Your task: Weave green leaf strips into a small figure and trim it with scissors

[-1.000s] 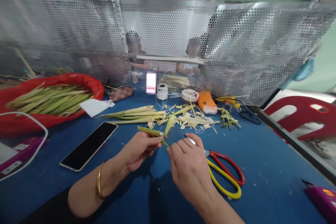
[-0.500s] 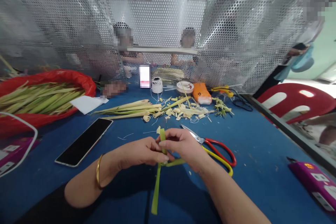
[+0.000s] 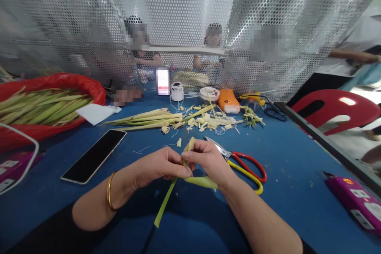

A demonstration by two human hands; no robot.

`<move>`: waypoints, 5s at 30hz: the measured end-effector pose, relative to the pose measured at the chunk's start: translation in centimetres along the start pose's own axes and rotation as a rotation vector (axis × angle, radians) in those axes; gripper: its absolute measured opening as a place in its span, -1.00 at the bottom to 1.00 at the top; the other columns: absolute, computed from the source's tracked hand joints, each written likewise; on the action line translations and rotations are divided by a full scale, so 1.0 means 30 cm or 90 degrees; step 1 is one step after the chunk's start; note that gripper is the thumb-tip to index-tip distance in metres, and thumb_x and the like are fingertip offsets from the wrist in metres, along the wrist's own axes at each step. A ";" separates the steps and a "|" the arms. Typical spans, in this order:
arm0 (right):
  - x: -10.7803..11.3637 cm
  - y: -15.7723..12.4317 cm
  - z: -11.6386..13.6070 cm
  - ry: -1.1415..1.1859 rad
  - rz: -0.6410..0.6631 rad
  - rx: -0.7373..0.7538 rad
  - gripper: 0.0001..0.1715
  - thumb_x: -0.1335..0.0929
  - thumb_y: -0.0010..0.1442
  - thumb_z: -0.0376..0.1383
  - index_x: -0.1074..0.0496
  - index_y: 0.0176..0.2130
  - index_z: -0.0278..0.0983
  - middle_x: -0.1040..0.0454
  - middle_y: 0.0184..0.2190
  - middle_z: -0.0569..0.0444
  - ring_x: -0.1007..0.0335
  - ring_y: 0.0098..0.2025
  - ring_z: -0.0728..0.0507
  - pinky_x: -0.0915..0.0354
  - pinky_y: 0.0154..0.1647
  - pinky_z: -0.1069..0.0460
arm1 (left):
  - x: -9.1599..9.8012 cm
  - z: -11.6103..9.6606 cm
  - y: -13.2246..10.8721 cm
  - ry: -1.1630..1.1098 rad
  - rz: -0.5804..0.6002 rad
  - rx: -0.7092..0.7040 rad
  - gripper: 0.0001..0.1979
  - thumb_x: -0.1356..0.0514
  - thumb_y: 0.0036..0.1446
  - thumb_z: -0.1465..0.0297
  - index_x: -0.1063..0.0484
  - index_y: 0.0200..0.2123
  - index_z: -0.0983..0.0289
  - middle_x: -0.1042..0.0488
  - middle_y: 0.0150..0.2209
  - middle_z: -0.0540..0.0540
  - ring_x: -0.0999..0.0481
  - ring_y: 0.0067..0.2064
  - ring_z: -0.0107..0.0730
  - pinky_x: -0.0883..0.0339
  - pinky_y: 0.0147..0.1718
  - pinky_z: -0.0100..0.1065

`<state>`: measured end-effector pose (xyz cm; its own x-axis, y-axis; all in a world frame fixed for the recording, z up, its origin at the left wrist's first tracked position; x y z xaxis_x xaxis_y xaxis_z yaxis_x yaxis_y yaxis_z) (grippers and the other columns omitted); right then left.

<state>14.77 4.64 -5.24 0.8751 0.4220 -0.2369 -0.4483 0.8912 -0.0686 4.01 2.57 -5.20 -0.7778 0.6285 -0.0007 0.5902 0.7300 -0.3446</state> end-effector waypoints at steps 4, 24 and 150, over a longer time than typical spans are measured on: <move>-0.013 -0.010 0.006 -0.009 -0.038 0.017 -0.74 -0.51 -0.10 -0.22 -0.43 -0.59 -0.30 -0.36 -0.67 0.20 -0.20 -0.61 0.04 -0.17 -0.55 0.10 | -0.007 0.006 -0.004 0.036 0.031 0.013 -0.77 -0.32 -0.11 0.25 -0.57 -0.48 0.33 -0.16 -0.66 -0.10 -0.03 -0.57 -0.55 0.11 -0.55 -0.37; 0.082 -0.026 0.069 -0.321 0.082 -0.043 -0.55 -0.35 0.14 0.04 -0.46 -0.34 -0.31 -0.48 -0.40 0.04 -0.43 -0.35 -0.08 -0.33 -0.28 0.02 | 0.062 0.002 0.011 -0.037 -0.122 0.041 -0.36 -0.02 0.03 -0.16 -0.47 -0.50 0.33 -0.37 -0.65 0.01 -0.19 -0.64 -0.55 -0.02 -0.57 -0.43; -0.022 -0.024 0.091 -0.864 -0.046 0.494 -0.74 -0.17 0.31 -0.39 -0.38 -0.33 -0.26 -0.40 -0.48 0.07 -0.31 -0.36 -0.09 -0.16 0.01 -0.09 | 0.040 0.017 0.011 -0.558 -0.062 0.044 -0.89 -0.19 0.19 0.40 -0.44 -0.28 0.34 -0.36 -0.49 -0.06 -0.15 -0.69 -0.79 -0.11 -0.69 -0.65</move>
<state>15.01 4.17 -2.40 0.5852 -0.1762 0.7915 -0.5734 0.6002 0.5576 3.17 3.44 -5.81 -0.7262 0.1116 -0.6784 0.5203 0.7342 -0.4361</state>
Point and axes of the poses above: each hand's wrist, its own y-axis towards the middle knuckle, its own x-axis out of the back of the hand, z = x × y, the point moved 6 cm from there along y, towards the middle knuckle
